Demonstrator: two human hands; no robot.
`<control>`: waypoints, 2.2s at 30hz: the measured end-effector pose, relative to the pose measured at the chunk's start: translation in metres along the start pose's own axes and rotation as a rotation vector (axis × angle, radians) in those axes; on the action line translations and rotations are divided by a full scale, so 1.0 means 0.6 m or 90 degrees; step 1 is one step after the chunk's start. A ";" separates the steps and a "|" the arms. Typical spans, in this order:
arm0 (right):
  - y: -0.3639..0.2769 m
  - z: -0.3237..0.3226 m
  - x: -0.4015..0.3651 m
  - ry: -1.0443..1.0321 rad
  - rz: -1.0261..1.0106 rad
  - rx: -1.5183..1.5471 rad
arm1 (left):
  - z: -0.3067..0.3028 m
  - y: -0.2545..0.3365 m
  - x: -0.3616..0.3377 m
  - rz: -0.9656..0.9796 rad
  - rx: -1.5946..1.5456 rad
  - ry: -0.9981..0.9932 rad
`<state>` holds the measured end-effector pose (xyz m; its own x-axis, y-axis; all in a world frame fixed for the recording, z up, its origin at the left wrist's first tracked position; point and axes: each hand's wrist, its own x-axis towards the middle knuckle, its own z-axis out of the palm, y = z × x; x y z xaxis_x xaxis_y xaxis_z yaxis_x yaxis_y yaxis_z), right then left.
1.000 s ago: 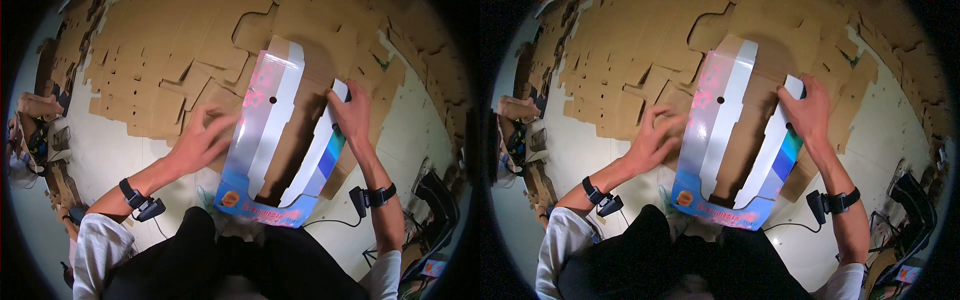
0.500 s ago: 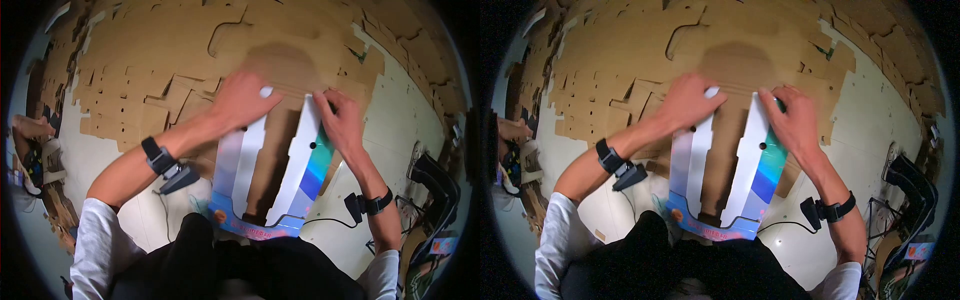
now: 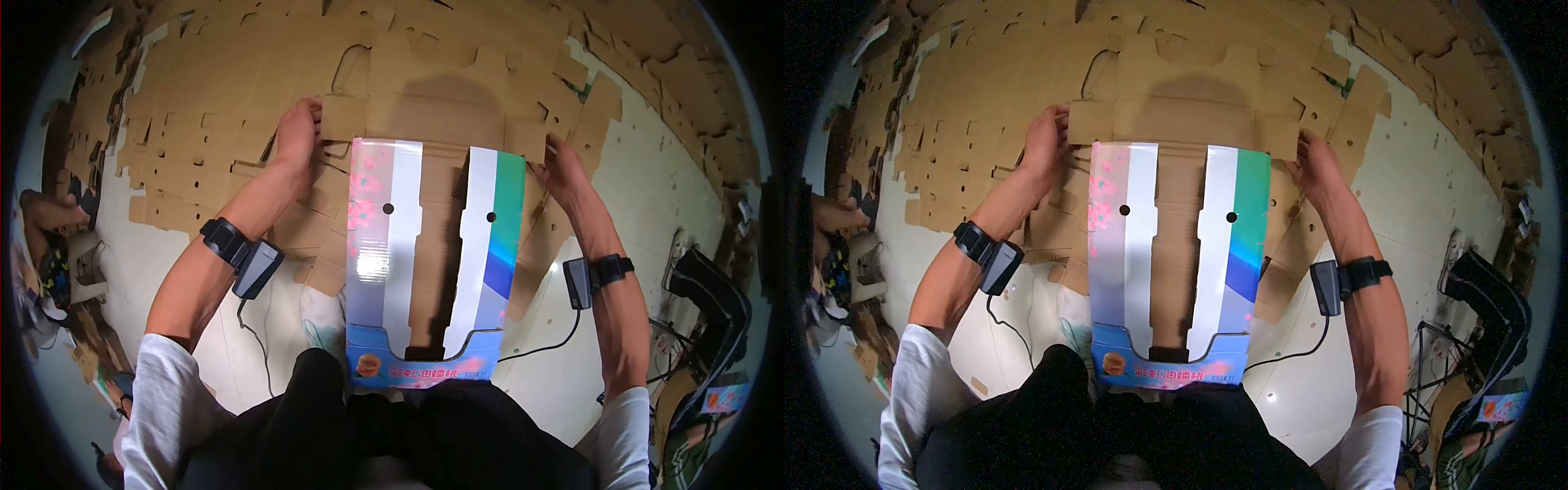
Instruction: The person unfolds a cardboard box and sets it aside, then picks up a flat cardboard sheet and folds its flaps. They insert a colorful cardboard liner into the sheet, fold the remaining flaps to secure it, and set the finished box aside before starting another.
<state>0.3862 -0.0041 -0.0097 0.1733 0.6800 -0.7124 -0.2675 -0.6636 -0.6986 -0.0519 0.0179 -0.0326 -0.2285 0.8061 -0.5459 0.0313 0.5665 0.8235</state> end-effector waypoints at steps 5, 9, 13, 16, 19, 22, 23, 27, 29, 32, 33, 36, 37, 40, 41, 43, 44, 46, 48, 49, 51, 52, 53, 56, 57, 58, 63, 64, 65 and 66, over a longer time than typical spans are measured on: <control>-0.001 0.029 0.040 -0.130 0.015 -0.116 | 0.035 0.034 -0.022 -0.004 0.063 -0.133; -0.004 0.069 0.026 -0.077 0.000 -0.105 | 0.038 0.026 -0.011 -0.038 0.047 -0.183; -0.030 0.074 -0.005 -0.181 0.002 -0.068 | 0.065 0.072 -0.055 -0.094 -0.074 -0.140; -0.034 0.052 0.011 -0.233 0.000 0.015 | 0.049 0.076 -0.030 -0.153 -0.147 -0.261; -0.057 0.038 0.021 -0.293 0.032 0.167 | 0.033 0.068 -0.002 -0.166 -0.241 -0.300; -0.078 0.050 0.004 -0.404 -0.008 0.176 | 0.020 0.103 -0.013 -0.132 -0.232 -0.312; -0.071 0.030 0.021 -0.349 -0.042 0.052 | 0.020 0.121 -0.024 -0.124 -0.204 -0.302; -0.109 0.107 -0.075 -0.198 -0.190 -0.278 | 0.049 0.145 -0.060 0.009 0.009 -0.280; -0.101 0.111 -0.081 -0.152 -0.263 -0.338 | 0.066 0.142 -0.085 0.047 -0.005 -0.261; -0.068 0.068 -0.045 -0.179 -0.212 -0.170 | 0.066 0.130 -0.106 -0.032 -0.132 -0.249; -0.066 0.048 -0.038 -0.229 -0.162 -0.093 | 0.069 0.129 -0.115 -0.052 -0.200 -0.228; -0.076 0.038 -0.062 -0.263 -0.030 0.018 | 0.045 0.094 -0.081 -0.059 -0.311 -0.333; -0.080 0.042 -0.070 -0.243 -0.025 -0.009 | 0.037 0.091 -0.077 -0.082 -0.364 -0.382; -0.088 0.044 -0.090 -0.223 -0.015 -0.082 | 0.026 0.102 -0.081 -0.118 -0.423 -0.487; -0.095 0.037 -0.096 -0.245 -0.011 -0.104 | 0.025 0.112 -0.087 -0.111 -0.380 -0.490; -0.137 0.049 -0.145 -0.286 0.059 -0.129 | 0.024 0.116 -0.096 -0.013 -0.251 -0.504; -0.126 0.046 -0.136 -0.307 0.033 -0.131 | 0.028 0.114 -0.097 -0.067 -0.231 -0.485; -0.095 0.048 -0.120 -0.262 -0.005 -0.099 | 0.051 0.128 -0.137 -0.111 -0.224 -0.415; -0.071 0.056 -0.112 -0.187 -0.017 -0.155 | 0.061 0.118 -0.147 -0.082 -0.120 -0.399; -0.068 0.063 -0.113 -0.150 -0.024 -0.184 | 0.067 0.116 -0.152 -0.067 -0.069 -0.390; -0.051 0.085 -0.127 -0.051 -0.032 -0.170 | 0.087 0.110 -0.167 -0.056 0.009 -0.321; -0.044 0.093 -0.131 -0.027 -0.051 -0.179 | 0.092 0.107 -0.173 -0.049 0.017 -0.301; -0.038 0.097 -0.133 -0.003 -0.070 -0.188 | 0.095 0.104 -0.175 -0.042 0.025 -0.282; 0.015 0.089 -0.113 0.038 -0.211 -0.152 | 0.106 0.066 -0.163 0.009 -0.023 -0.210; 0.027 0.090 -0.111 0.052 -0.251 -0.139 | 0.108 0.048 -0.153 0.061 0.001 -0.197; 0.022 0.095 -0.120 0.046 -0.194 -0.104 | 0.109 0.032 -0.144 0.111 0.026 -0.184; 0.048 0.086 -0.095 0.070 -0.253 -0.085 | 0.115 0.002 -0.133 0.203 0.053 -0.146; 0.050 0.084 -0.091 0.080 -0.266 -0.090 | 0.116 0.000 -0.133 0.221 0.061 -0.141; 0.051 0.081 -0.090 0.095 -0.285 -0.131 | 0.117 -0.002 -0.134 0.239 0.069 -0.137; 0.052 0.080 -0.091 0.108 -0.306 -0.172 | 0.119 -0.001 -0.137 0.256 0.061 -0.134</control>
<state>0.3231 -0.0469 0.0105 0.3716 0.8798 -0.2964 0.1261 -0.3641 -0.9228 0.0363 -0.0365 0.0008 0.0218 0.9767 -0.2134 0.1693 0.2068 0.9636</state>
